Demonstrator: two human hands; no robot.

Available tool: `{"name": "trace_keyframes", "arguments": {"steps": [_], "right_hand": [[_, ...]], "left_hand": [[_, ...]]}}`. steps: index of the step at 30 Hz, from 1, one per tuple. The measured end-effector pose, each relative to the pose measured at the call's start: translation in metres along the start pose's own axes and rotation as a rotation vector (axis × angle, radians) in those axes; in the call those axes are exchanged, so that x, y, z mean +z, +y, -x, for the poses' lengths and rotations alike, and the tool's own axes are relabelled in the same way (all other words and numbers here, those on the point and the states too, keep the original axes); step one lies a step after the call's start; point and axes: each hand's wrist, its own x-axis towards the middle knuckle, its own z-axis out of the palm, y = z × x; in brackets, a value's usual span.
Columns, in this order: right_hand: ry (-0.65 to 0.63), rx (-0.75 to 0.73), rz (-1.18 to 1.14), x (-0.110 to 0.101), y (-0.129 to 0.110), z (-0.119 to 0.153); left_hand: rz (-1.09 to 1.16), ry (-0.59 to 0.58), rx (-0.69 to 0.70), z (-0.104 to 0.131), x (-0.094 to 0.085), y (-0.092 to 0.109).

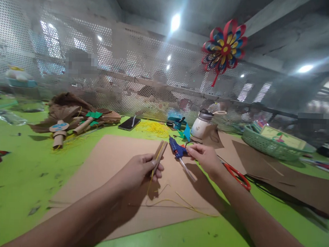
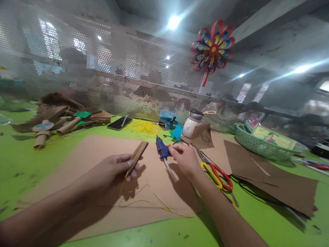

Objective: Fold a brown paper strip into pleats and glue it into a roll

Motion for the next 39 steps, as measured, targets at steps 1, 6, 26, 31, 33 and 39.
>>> {"name": "trace_keyframes", "arguments": {"steps": [1, 6, 26, 31, 33, 39], "right_hand": [[-0.026, -0.019, 0.105, -0.002, 0.002, -0.003], [-0.207, -0.248, 0.748, -0.004, 0.007, -0.023], [-0.17, -0.37, 0.695, -0.015, 0.022, -0.035], [-0.112, -0.322, 0.458, -0.016, 0.023, -0.034], [-0.009, -0.215, 0.305, -0.015, 0.026, -0.037], [0.099, 0.014, -0.28, -0.02, 0.0, -0.019]], "left_hand": [[-0.008, 0.006, 0.017, -0.001, -0.003, 0.002], [0.056, 0.004, 0.05, -0.007, -0.012, 0.002], [0.068, 0.059, 0.129, -0.009, -0.012, -0.007], [0.114, 0.155, 0.112, -0.011, -0.01, -0.014], [0.133, 0.173, 0.057, -0.009, -0.008, -0.016], [0.172, 0.171, -0.027, -0.01, -0.006, -0.017]]}}
